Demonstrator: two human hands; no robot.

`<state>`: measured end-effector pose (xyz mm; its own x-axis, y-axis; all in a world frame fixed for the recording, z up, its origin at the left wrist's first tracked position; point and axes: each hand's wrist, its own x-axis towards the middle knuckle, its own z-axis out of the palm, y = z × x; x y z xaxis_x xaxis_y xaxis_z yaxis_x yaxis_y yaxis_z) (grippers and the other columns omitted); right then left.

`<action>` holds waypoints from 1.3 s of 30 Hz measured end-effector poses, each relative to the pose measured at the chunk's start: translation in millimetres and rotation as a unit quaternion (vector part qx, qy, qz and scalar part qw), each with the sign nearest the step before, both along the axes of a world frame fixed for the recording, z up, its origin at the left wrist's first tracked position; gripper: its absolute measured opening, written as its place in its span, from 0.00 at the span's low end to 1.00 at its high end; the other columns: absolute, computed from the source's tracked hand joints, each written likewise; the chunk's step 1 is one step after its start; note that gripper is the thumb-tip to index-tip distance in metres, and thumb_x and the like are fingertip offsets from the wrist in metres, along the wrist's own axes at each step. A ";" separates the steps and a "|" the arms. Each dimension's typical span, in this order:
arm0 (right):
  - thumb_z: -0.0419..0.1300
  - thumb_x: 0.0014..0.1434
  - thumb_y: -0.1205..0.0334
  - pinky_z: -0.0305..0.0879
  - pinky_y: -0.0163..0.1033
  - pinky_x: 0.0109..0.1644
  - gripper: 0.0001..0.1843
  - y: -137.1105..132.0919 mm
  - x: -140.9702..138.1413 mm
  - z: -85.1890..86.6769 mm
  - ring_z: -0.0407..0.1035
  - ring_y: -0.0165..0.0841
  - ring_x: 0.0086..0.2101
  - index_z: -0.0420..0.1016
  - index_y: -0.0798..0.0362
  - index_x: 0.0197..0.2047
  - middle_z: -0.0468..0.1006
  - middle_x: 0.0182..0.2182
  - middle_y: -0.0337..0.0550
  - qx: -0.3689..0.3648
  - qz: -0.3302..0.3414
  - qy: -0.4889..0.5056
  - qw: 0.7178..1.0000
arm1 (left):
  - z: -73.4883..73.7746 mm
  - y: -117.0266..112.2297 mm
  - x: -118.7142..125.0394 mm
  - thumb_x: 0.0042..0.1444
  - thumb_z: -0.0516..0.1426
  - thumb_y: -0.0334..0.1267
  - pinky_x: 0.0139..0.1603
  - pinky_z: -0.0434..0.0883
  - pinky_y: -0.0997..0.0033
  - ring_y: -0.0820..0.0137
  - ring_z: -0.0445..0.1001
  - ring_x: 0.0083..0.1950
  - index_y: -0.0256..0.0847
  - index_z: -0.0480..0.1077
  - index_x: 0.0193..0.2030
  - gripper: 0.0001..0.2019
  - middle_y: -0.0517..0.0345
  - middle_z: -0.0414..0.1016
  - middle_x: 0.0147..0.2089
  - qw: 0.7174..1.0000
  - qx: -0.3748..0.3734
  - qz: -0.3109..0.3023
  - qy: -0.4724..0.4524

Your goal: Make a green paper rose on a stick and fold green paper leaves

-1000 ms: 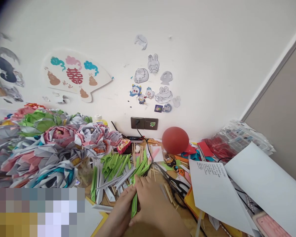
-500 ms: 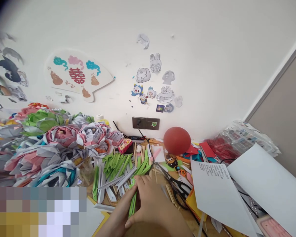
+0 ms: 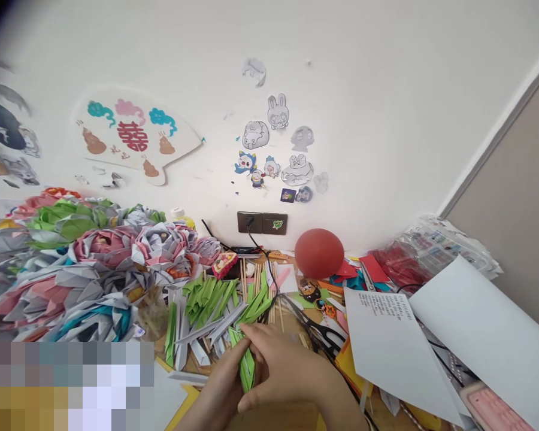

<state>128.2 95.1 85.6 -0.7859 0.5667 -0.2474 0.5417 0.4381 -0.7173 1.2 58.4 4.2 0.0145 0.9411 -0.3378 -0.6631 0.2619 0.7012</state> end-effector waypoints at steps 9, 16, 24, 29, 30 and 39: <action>0.61 0.48 0.61 0.46 0.43 0.63 0.44 -3.0 0.2 4.0 0.48 0.41 0.62 0.48 0.51 0.67 0.53 0.64 0.48 0.067 0.018 0.007 0.998 | 8.1 1.3 -9.3 0.54 0.59 0.45 0.37 0.69 0.69 0.64 0.76 0.31 0.35 0.74 0.34 0.12 0.54 0.78 0.27 0.994 -0.022 0.023 -0.105; 0.62 0.50 0.58 0.47 0.45 0.63 0.44 -15.6 -11.3 -1.4 0.45 0.42 0.63 0.47 0.52 0.67 0.50 0.65 0.50 0.100 0.016 -0.017 0.995 | 16.3 -1.8 -10.1 0.45 0.63 0.52 0.44 0.69 0.64 0.58 0.76 0.39 0.39 0.69 0.24 0.17 0.58 0.76 0.24 0.987 -0.022 0.016 -0.158; 0.57 0.55 0.63 0.48 0.44 0.63 0.37 -15.8 -11.7 12.7 0.48 0.41 0.61 0.49 0.50 0.66 0.54 0.64 0.48 0.110 0.018 -0.008 0.994 | 20.2 -3.6 -12.7 0.47 0.62 0.50 0.43 0.70 0.64 0.59 0.77 0.38 0.38 0.72 0.27 0.15 0.56 0.78 0.30 0.976 0.009 -0.008 -0.216; 0.46 0.63 0.65 0.49 0.44 0.63 0.27 -12.5 -2.7 18.1 0.51 0.38 0.60 0.53 0.49 0.65 0.57 0.63 0.44 0.112 0.018 0.009 0.993 | 17.0 -4.6 -16.0 0.53 0.59 0.49 0.34 0.72 0.68 0.66 0.76 0.29 0.37 0.75 0.37 0.15 0.54 0.79 0.32 0.977 0.017 -0.017 -0.213; 0.45 0.63 0.66 0.50 0.44 0.63 0.27 -12.1 -1.4 17.2 0.52 0.37 0.60 0.53 0.49 0.65 0.58 0.63 0.43 0.121 0.014 0.014 0.992 | 16.3 -4.6 -16.0 0.53 0.60 0.49 0.31 0.72 0.69 0.67 0.76 0.27 0.37 0.75 0.38 0.15 0.55 0.79 0.30 0.978 0.024 -0.024 -0.206; 0.50 0.60 0.67 0.53 0.44 0.61 0.25 -17.0 -4.9 21.0 0.58 0.39 0.56 0.61 0.48 0.61 0.65 0.58 0.44 0.154 -0.012 0.023 0.988 | 16.0 -2.2 -14.9 0.49 0.62 0.52 0.22 0.70 0.74 0.70 0.74 0.23 0.41 0.74 0.41 0.19 0.56 0.78 0.35 0.980 0.072 -0.031 -0.184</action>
